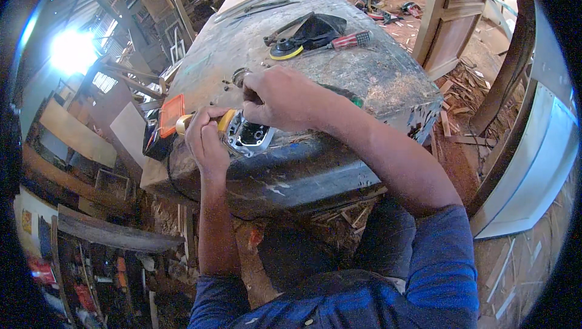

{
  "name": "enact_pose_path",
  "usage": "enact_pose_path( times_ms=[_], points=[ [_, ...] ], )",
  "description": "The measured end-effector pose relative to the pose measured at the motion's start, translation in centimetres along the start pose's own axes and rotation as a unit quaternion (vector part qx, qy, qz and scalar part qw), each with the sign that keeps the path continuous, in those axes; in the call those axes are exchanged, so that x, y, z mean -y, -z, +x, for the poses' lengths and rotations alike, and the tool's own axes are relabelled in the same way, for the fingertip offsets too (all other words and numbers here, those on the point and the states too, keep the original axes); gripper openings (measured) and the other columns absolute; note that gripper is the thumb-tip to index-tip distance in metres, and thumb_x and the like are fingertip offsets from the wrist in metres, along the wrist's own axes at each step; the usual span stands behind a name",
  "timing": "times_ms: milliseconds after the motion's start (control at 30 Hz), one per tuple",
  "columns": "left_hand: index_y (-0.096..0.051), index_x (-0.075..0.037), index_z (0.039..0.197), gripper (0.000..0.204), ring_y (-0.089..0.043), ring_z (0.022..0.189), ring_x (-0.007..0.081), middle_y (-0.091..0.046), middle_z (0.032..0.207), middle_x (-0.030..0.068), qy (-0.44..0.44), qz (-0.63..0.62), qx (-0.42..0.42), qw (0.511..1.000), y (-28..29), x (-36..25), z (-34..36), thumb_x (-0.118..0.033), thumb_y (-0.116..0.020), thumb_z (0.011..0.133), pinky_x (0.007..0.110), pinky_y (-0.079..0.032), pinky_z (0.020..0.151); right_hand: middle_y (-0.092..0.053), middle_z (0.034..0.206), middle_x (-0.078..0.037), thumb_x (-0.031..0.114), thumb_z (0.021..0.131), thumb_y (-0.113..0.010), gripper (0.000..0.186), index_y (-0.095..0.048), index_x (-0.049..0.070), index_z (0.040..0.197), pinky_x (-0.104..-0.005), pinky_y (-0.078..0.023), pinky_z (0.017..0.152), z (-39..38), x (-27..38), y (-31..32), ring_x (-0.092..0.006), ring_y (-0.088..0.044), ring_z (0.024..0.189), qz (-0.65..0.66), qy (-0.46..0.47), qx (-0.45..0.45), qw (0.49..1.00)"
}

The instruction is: The person reassembles an angle grinder by inserting the motor rotor into the tool housing, attaching the front gear casing, and probing the internal components using a screwdriver.

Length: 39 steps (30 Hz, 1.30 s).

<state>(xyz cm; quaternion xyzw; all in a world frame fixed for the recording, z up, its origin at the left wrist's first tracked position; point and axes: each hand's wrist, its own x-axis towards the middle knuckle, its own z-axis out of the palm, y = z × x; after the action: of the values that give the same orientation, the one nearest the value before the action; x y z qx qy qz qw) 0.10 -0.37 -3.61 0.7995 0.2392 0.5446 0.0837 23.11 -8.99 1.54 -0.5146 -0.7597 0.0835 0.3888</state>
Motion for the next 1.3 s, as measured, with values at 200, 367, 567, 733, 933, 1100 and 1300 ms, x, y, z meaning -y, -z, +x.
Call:
enact_pose_path(
  times_ms=[200,367,567,733,933,1100,1300],
  points=[
    [-0.078,0.001,0.093,0.030,-0.071,0.085,0.0350,-0.078,0.091,0.0176,-0.022,-0.008,-0.013,1.000,-0.3,-0.5,0.5,-0.010,-0.051,0.092,0.045,-0.050,0.091,-0.077,0.094,-0.025,0.028,0.096,-0.076,0.031,-0.075,-0.002,0.105,-0.0517,-0.059,0.084,-2.2,0.2,4.9,-0.0422,-0.076,0.088,-0.027,-0.050,0.037,0.998],
    [-0.078,0.001,0.093,0.031,-0.072,0.086,0.0352,-0.079,0.092,0.0172,-0.015,-0.012,-0.015,1.000,-0.2,0.4,0.1,-0.011,-0.050,0.093,0.044,-0.051,0.091,-0.074,0.091,-0.018,0.024,0.098,-0.074,0.027,-0.071,-0.003,0.104,-0.0456,-0.058,0.080,-3.8,1.0,8.4,-0.0311,-0.072,0.083,-0.031,-0.053,-0.029,0.998],
    [-0.079,0.000,0.095,0.032,-0.072,0.086,0.0343,-0.080,0.093,0.0168,-0.021,0.001,-0.023,1.000,-0.5,0.3,-0.1,-0.013,-0.050,0.093,0.044,-0.050,0.094,-0.075,0.094,-0.015,0.019,0.100,-0.077,0.021,-0.071,0.000,0.107,-0.0430,-0.057,0.081,-1.5,-4.0,7.1,-0.0265,-0.072,0.085,-0.092,-0.062,-0.069,0.991],
    [-0.080,-0.001,0.094,0.032,-0.072,0.087,0.0343,-0.080,0.092,0.0161,-0.023,0.023,-0.025,0.999,-0.5,-0.2,0.1,-0.013,-0.051,0.092,0.044,-0.049,0.097,-0.079,0.101,-0.019,0.019,0.097,-0.081,0.024,-0.078,0.001,0.112,-0.0471,-0.060,0.087,0.0,-6.5,5.3,-0.0359,-0.077,0.094,-0.198,-0.075,-0.116,0.970],
    [-0.080,-0.001,0.094,0.031,-0.073,0.087,0.0346,-0.080,0.091,0.0158,-0.005,-0.009,-0.022,1.000,0.2,-0.1,0.0,-0.011,-0.051,0.093,0.045,-0.051,0.093,-0.082,0.101,-0.023,0.019,0.093,-0.080,0.018,-0.086,0.004,0.098,-0.0557,-0.061,0.096,0.6,-3.3,3.2,-0.0420,-0.080,0.106,-0.270,-0.077,0.071,0.957],
    [-0.080,-0.001,0.093,0.030,-0.073,0.086,0.0358,-0.079,0.089,0.0164,-0.019,0.006,-0.024,1.000,-0.1,-0.2,0.2,-0.010,-0.051,0.093,0.045,-0.052,0.092,-0.082,0.104,-0.027,0.016,0.093,-0.077,0.018,-0.085,0.000,0.098,-0.0572,-0.061,0.096,1.1,-2.9,2.7,-0.0448,-0.080,0.107,-0.287,-0.083,0.093,0.950],
    [-0.078,0.000,0.091,0.028,-0.073,0.083,0.0367,-0.077,0.086,0.0170,-0.011,-0.015,-0.027,0.999,-0.3,-0.3,0.3,-0.010,-0.052,0.093,0.045,-0.053,0.089,-0.081,0.110,-0.028,0.015,0.095,-0.076,0.021,-0.083,-0.003,0.104,-0.0569,-0.060,0.101,0.0,-3.0,3.8,-0.0454,-0.078,0.113,-0.203,-0.062,0.067,0.975]
  ],
)
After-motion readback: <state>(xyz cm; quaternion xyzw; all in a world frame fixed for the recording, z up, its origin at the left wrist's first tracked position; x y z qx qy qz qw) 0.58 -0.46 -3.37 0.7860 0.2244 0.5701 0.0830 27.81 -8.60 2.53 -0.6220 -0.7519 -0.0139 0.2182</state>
